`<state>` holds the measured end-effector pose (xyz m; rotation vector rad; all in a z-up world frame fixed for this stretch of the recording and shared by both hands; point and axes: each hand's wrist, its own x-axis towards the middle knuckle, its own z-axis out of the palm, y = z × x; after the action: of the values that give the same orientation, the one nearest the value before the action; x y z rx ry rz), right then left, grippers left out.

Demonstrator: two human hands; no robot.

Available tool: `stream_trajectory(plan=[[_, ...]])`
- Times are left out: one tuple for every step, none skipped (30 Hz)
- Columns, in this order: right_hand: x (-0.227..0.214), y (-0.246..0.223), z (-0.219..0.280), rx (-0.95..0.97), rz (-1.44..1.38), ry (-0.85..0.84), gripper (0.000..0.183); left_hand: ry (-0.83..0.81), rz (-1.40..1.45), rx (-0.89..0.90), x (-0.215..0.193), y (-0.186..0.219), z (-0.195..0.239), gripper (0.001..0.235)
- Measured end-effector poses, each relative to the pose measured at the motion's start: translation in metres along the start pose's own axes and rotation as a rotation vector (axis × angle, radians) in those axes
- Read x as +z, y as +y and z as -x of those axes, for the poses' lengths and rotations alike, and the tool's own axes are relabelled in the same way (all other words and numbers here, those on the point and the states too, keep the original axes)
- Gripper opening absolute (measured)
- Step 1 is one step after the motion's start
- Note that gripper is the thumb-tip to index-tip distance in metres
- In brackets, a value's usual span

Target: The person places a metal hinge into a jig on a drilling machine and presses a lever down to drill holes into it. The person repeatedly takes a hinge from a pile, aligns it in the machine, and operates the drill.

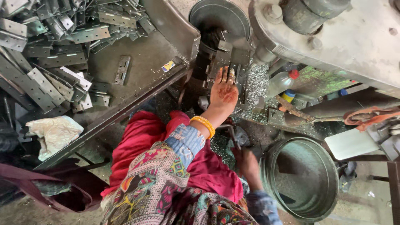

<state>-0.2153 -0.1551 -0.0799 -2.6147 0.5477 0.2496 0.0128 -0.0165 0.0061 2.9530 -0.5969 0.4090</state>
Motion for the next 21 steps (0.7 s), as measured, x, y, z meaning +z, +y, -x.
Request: stream_trajectory(plan=[[0.011,0.002,0.002,-0.026,-0.018,0.043,0.053,0.002,0.005,0.008,-0.007,0.001,0.005,0.049],[0.011,0.005,-0.002,-0.035,-0.015,0.044,0.053,-0.006,0.070,0.022,-0.015,-0.004,0.013,0.053],[0.007,0.005,-0.004,-0.030,-0.027,0.043,0.053,-0.015,0.134,0.036,-0.022,-0.007,0.017,0.057],[0.006,0.000,0.002,-0.019,-0.044,0.037,0.054,-0.017,0.130,0.034,-0.027,-0.011,0.018,0.057],[-0.003,-0.007,0.004,-0.022,-0.047,0.033,0.054,-0.143,0.069,0.065,-0.030,-0.015,0.015,0.045],[-0.023,-0.010,0.002,0.055,-0.050,-0.078,0.051,-0.271,0.014,0.095,-0.029,-0.014,0.011,0.038],[-0.041,-0.014,0.001,0.131,-0.052,-0.188,0.049,-0.277,0.016,0.091,-0.024,-0.014,0.004,0.038],[-0.053,-0.020,0.004,0.134,-0.052,-0.191,0.049,-0.197,0.014,0.063,-0.015,-0.013,-0.005,0.041],[-0.062,-0.024,0.007,0.050,-0.005,-0.103,0.050,-0.117,0.012,0.034,-0.004,-0.011,-0.012,0.044],[-0.067,-0.028,0.008,-0.037,0.040,-0.010,0.051,-0.115,0.012,0.037,0.007,-0.008,-0.017,0.044],[-0.060,-0.033,0.013,-0.036,0.039,-0.007,0.051,0.043,-0.070,-0.055,0.017,-0.005,-0.020,0.051],[-0.045,-0.040,0.020,0.013,0.098,0.005,0.052,0.202,-0.147,-0.144,0.024,-0.002,-0.022,0.058],[-0.035,-0.042,0.022,0.062,0.156,0.018,0.052,0.206,-0.144,-0.140,0.025,0.000,-0.022,0.058],[-0.032,-0.039,0.020,0.057,0.162,0.008,0.052,0.122,-0.113,-0.109,0.023,-0.003,-0.014,0.055],[-0.031,-0.036,0.017,0.040,0.154,0.022,0.053,0.038,-0.081,-0.079,0.017,-0.005,-0.003,0.052],[-0.031,-0.032,0.014,0.035,0.145,0.053,0.055,-0.034,-0.041,-0.032,0.009,-0.004,0.004,0.050],[-0.037,-0.025,0.012,0.042,0.147,0.060,0.055,-0.105,-0.002,0.015,0.001,-0.003,0.010,0.047],[-0.044,-0.021,0.007,0.002,0.104,0.007,0.052,-0.179,0.024,0.047,-0.008,-0.009,0.013,0.045],[-0.048,-0.020,0.003,-0.037,0.061,-0.046,0.049,-0.178,0.018,0.038,-0.015,-0.012,0.012,0.045],[-0.049,-0.020,-0.001,-0.038,0.059,-0.044,0.049,-0.091,0.016,0.021,-0.018,-0.010,0.008,0.048],[-0.048,-0.018,-0.005,-0.010,0.093,-0.055,0.050,-0.003,0.014,0.005,-0.019,-0.009,0.006,0.050]])
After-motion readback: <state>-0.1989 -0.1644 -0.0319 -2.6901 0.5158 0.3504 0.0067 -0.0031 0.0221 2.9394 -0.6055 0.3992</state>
